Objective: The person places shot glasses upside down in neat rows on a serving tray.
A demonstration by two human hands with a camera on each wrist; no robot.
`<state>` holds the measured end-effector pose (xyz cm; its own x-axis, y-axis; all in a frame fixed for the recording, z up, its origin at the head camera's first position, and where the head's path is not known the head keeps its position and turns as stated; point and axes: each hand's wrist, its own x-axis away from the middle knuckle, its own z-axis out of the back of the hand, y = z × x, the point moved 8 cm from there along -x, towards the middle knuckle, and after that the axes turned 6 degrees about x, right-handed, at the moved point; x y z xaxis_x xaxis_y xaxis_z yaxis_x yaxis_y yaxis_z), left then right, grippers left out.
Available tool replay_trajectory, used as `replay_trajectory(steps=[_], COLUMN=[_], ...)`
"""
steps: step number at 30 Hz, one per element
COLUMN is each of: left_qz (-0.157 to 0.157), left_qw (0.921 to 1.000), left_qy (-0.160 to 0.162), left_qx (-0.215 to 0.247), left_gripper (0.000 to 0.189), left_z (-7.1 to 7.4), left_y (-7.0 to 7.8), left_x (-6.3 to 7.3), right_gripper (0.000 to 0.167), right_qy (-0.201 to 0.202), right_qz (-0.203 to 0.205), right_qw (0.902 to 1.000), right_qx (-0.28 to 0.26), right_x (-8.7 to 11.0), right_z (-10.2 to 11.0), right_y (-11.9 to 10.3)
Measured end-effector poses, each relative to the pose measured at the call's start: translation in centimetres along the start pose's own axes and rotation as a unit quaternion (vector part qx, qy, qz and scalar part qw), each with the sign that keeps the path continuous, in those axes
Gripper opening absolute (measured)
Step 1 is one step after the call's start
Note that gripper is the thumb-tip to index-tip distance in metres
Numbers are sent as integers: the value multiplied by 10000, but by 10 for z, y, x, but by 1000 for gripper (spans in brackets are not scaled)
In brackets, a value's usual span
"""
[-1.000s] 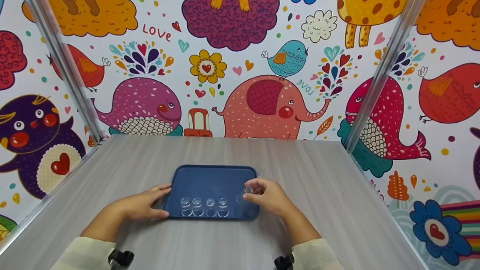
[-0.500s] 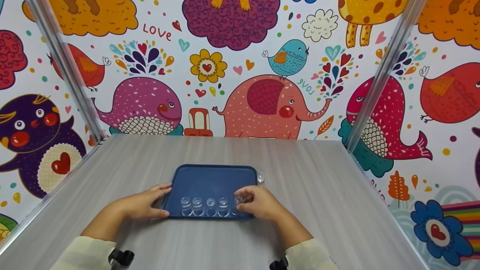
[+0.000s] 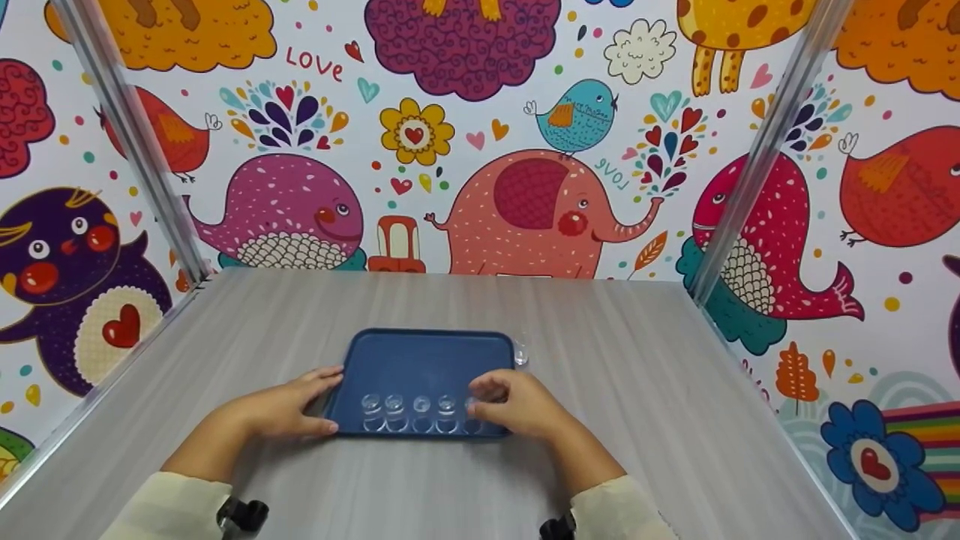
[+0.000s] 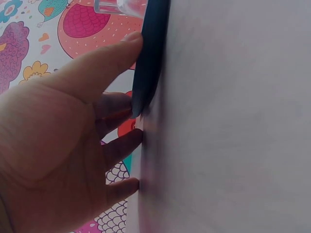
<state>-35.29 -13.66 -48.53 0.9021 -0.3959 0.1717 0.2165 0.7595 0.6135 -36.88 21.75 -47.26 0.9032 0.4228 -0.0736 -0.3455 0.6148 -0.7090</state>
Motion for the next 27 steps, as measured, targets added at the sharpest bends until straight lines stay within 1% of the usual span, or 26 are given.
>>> replay_trajectory(steps=[4, 8, 10, 13, 15, 19, 22, 26, 27], left_qz=[-2, -12, -17, -35, -41, -63, -39, -27, -25], left_qw=[10000, 10000, 10000, 10000, 10000, 10000, 10000, 10000, 10000], left_qy=[17, 12, -6, 5, 17, 11, 7, -2, -6], left_qx=[-8, -18, 1, 46, 48, 46, 36, 18, 22], left_gripper=[92, 92, 92, 92, 92, 92, 92, 91, 91], left_z=[1, 1, 0, 0, 0, -1, -1, -1, -1], left_y=[-1, -2, -2, -2, -2, -2, -2, 0, 0], left_x=[0, 0, 0, 0, 0, 0, 0, 0, 0], right_gripper=[35, 37, 44, 59, 68, 78, 79, 77, 77], right_qy=[602, 1243, 1542, 1797, 1840, 1619, 1452, 1315, 1282], right_qz=[-389, -850, -977, -1101, -1219, -1541, -1763, -1875, -1842], right_qw=[9974, 9886, 9832, 9775, 9751, 9741, 9728, 9728, 9740], right_qx=[-40, -48, -73, -124, -209, -336, -388, -336, -301], right_x=[-3, -8, -12, -19, -24, -34, -39, -45, -46], right_z=[19, 41, 51, 61, 64, 63, 59, 55, 55], right_y=[11, 24, 31, 40, 48, 62, 70, 76, 77])
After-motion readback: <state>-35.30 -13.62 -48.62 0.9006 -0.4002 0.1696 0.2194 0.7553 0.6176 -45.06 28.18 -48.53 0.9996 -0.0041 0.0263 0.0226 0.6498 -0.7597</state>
